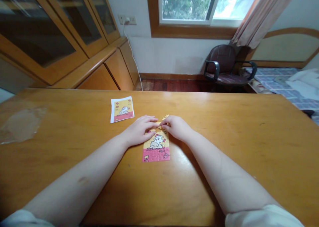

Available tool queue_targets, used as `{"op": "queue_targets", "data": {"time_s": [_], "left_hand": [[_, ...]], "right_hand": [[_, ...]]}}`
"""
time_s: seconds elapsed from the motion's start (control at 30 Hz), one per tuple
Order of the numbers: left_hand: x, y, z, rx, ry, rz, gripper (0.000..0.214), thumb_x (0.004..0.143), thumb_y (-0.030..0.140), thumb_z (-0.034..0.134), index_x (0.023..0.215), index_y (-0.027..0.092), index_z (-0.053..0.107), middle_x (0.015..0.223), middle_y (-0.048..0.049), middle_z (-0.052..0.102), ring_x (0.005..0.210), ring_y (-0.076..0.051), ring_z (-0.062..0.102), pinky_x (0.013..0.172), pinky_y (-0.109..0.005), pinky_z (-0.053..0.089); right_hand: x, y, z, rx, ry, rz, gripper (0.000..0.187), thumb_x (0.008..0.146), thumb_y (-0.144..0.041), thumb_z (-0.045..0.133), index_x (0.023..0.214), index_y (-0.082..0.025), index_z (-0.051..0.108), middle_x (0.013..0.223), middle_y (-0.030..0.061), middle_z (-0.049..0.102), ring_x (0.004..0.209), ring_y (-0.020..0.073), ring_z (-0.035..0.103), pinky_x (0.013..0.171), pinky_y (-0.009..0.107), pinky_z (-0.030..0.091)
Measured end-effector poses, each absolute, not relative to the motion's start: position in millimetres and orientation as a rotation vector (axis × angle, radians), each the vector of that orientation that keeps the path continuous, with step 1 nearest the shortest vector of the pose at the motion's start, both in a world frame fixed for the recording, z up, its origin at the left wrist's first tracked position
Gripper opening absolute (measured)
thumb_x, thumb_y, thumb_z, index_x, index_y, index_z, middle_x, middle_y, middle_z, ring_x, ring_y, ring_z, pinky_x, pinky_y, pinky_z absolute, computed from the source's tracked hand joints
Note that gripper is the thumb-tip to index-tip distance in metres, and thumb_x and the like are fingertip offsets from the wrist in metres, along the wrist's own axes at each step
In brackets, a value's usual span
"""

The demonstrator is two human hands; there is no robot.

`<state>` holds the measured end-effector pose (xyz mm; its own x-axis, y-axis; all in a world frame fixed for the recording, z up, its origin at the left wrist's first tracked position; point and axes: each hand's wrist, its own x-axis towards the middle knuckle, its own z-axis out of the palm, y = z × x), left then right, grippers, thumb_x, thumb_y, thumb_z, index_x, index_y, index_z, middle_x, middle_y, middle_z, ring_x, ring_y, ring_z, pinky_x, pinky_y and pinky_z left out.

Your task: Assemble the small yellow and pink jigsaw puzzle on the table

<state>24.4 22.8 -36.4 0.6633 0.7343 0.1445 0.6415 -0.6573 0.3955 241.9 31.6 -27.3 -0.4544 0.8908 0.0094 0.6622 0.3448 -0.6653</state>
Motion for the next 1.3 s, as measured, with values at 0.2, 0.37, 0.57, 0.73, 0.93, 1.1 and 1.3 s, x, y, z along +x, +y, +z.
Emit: {"op": "queue_targets", "data": {"time_s": [0.2, 0.37, 0.57, 0.73, 0.93, 1.1, 1.3], "left_hand": [[25.2, 23.9, -37.7, 2.576, 1.042, 0.464, 0.028, 0.086, 0.032, 0.055, 0.111, 0.026, 0.066, 0.124, -0.006, 0.061, 0.119, -0.024, 0.052, 0.108, -0.05, 0.032], [26.4, 23.4, -37.1, 2.566, 1.035, 0.463, 0.026, 0.085, 0.031, 0.057, 0.108, 0.025, 0.067, 0.122, -0.006, 0.062, 0.118, -0.023, 0.052, 0.107, -0.048, 0.033], [26.9, 23.0, -36.1, 2.559, 1.039, 0.435, 0.026, 0.085, 0.032, 0.058, 0.109, 0.026, 0.066, 0.123, -0.006, 0.061, 0.118, -0.023, 0.052, 0.107, -0.048, 0.034], [27.2, 23.2, -35.2, 2.551, 1.042, 0.434, 0.027, 0.084, 0.032, 0.059, 0.109, 0.025, 0.066, 0.124, -0.0062, 0.061, 0.118, -0.024, 0.052, 0.106, -0.049, 0.034], [27.4, 23.5, -35.7, 2.56, 1.047, 0.433, 0.026, 0.084, 0.031, 0.059, 0.108, 0.024, 0.067, 0.123, -0.0066, 0.061, 0.118, -0.024, 0.052, 0.106, -0.047, 0.035], [26.6, 23.7, -36.3, 2.576, 1.039, 0.456, 0.022, 0.085, 0.03, 0.057, 0.104, 0.025, 0.068, 0.12, -0.0058, 0.062, 0.114, -0.023, 0.054, 0.102, -0.046, 0.038], [26.4, 23.2, -37.7, 2.6, 1.021, 0.475, 0.019, 0.086, 0.029, 0.057, 0.099, 0.025, 0.07, 0.117, -0.0056, 0.063, 0.111, -0.022, 0.055, 0.102, -0.044, 0.039]], "right_hand": [[244.7, 33.2, -33.6, -1.384, -2.173, 0.989, 0.012, 0.079, -0.023, 0.064, 0.087, -0.022, 0.074, 0.081, 0.001, 0.071, 0.072, 0.0139, 0.061, 0.07, 0.026, 0.045], [246.6, 35.2, -40.7, -1.357, -2.124, 1.093, 0.014, 0.077, -0.025, 0.066, 0.088, -0.02, 0.073, 0.078, 0.0005, 0.07, 0.07, 0.0133, 0.061, 0.068, 0.025, 0.045], [245.0, 35.4, -45.3, -1.349, -2.143, 1.02, 0.014, 0.077, -0.024, 0.065, 0.088, -0.021, 0.073, 0.078, 0.0004, 0.069, 0.07, 0.0131, 0.06, 0.067, 0.025, 0.045], [243.3, 34.2, -44.1, -1.355, -2.18, 0.943, 0.013, 0.077, -0.023, 0.066, 0.087, -0.022, 0.073, 0.078, 0.0002, 0.069, 0.069, 0.0125, 0.058, 0.066, 0.024, 0.043], [246.5, 34.9, -41.3, -1.363, -2.164, 0.898, 0.013, 0.078, -0.026, 0.064, 0.087, -0.021, 0.073, 0.076, 0.0005, 0.067, 0.067, 0.0122, 0.056, 0.065, 0.024, 0.042], [253.5, 40.1, -43.3, -1.356, -2.124, 0.946, 0.014, 0.079, -0.027, 0.062, 0.085, -0.019, 0.072, 0.077, 0.0013, 0.067, 0.067, 0.0123, 0.056, 0.065, 0.024, 0.043], [254.5, 42.1, -45.2, -1.332, -2.209, 0.985, 0.012, 0.075, -0.028, 0.067, 0.081, -0.018, 0.069, 0.068, -0.0017, 0.061, 0.061, 0.0107, 0.053, 0.059, 0.022, 0.039]]}}
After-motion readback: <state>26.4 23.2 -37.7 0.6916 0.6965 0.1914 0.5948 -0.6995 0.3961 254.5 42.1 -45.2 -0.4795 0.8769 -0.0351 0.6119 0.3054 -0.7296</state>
